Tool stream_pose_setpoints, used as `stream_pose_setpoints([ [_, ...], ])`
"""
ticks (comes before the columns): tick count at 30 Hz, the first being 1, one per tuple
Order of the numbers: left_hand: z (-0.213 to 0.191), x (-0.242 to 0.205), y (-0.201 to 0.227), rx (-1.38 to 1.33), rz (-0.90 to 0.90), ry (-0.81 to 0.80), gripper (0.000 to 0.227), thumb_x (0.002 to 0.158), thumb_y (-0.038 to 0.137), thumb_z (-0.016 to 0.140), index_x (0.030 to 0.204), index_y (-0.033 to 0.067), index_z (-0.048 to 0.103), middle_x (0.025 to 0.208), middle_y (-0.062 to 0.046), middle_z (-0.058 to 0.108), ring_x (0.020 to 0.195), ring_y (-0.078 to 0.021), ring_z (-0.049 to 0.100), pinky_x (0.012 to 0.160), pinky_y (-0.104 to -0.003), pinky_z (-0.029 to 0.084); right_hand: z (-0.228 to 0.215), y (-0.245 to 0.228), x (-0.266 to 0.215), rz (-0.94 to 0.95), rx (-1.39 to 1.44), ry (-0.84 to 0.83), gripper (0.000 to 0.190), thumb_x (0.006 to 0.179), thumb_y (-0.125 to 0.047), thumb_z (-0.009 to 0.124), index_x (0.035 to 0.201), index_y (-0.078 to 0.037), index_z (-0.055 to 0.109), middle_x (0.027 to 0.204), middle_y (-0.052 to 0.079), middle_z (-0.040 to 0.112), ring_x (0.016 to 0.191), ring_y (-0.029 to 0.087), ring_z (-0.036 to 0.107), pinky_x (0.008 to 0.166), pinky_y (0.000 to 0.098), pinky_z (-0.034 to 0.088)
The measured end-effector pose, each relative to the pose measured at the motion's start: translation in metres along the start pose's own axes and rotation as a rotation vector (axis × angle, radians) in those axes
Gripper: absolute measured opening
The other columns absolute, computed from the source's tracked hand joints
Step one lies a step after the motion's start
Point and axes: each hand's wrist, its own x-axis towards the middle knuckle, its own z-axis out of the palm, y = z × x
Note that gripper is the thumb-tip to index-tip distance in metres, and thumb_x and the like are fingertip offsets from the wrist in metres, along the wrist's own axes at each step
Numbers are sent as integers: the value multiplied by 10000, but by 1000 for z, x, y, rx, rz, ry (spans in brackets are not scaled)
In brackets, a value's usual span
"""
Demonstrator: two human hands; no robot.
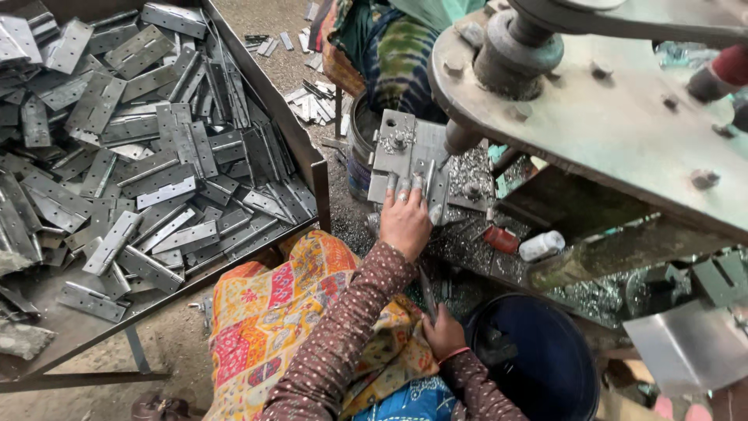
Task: The person repeatedly picks up metal brackets from a bin, places them into a manual punching machine, and operates the lever to create holes. The processed brackets are then returned to the bin.
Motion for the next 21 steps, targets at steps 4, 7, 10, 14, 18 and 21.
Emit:
stream_pose_setpoints([
  [4, -11, -13, -6, -23, 58, 139, 312, 922, 202, 548, 1104, 7, 709, 1269, -139, 653, 1194, -282, 611, 1127, -514, 373, 0, -4, 1, 130, -78, -101, 534, 876, -401, 683, 1190, 4, 532, 829, 276, 709, 791, 474, 689, 693, 547, 537],
  [7, -6, -4, -6, 40, 48, 113, 305, 917, 165, 546, 1138, 29, 705, 1308, -132, 644, 1201, -265, 610, 1163, -519, 371, -42, -7, 19, 139, -121, -158, 437, 850, -388, 720, 1026, -11, 587, 825, 269, 704, 802, 460, 701, 711, 530, 553],
  [10, 12, 3, -4, 110, 21, 133, 287, 935, 174, 543, 1139, 37, 692, 1347, -141, 633, 1250, -261, 602, 1188, -497, 375, -62, -18, 17, 137, -156, -181, 447, 842, -412, 736, 979, -17, 580, 822, 255, 701, 815, 462, 695, 694, 532, 557],
  [14, 30, 29, -3, 65, -33, 41, 330, 974, 167, 526, 1216, 0, 676, 1299, -143, 640, 1256, -296, 589, 1136, -481, 376, -49, -37, 4, 120, -39, -64, 410, 841, -395, 738, 966, -37, 582, 796, 254, 696, 809, 477, 678, 688, 544, 529],
  [18, 31, 16, -4, 104, -10, 183, 331, 962, 163, 532, 1198, -7, 690, 1315, -148, 648, 1257, -273, 593, 1182, -463, 357, -36, -33, -6, 90, 48, -32, 377, 851, -365, 731, 960, -35, 582, 791, 251, 695, 801, 478, 675, 680, 550, 511],
  [21, 20, 15, -3, 98, 23, 164, 280, 970, 136, 530, 1137, -3, 707, 1302, -157, 652, 1226, -282, 600, 1212, -481, 346, -51, -20, 17, 64, 35, -125, 314, 821, -329, 735, 949, -62, 631, 817, 245, 705, 807, 468, 683, 696, 525, 537],
])
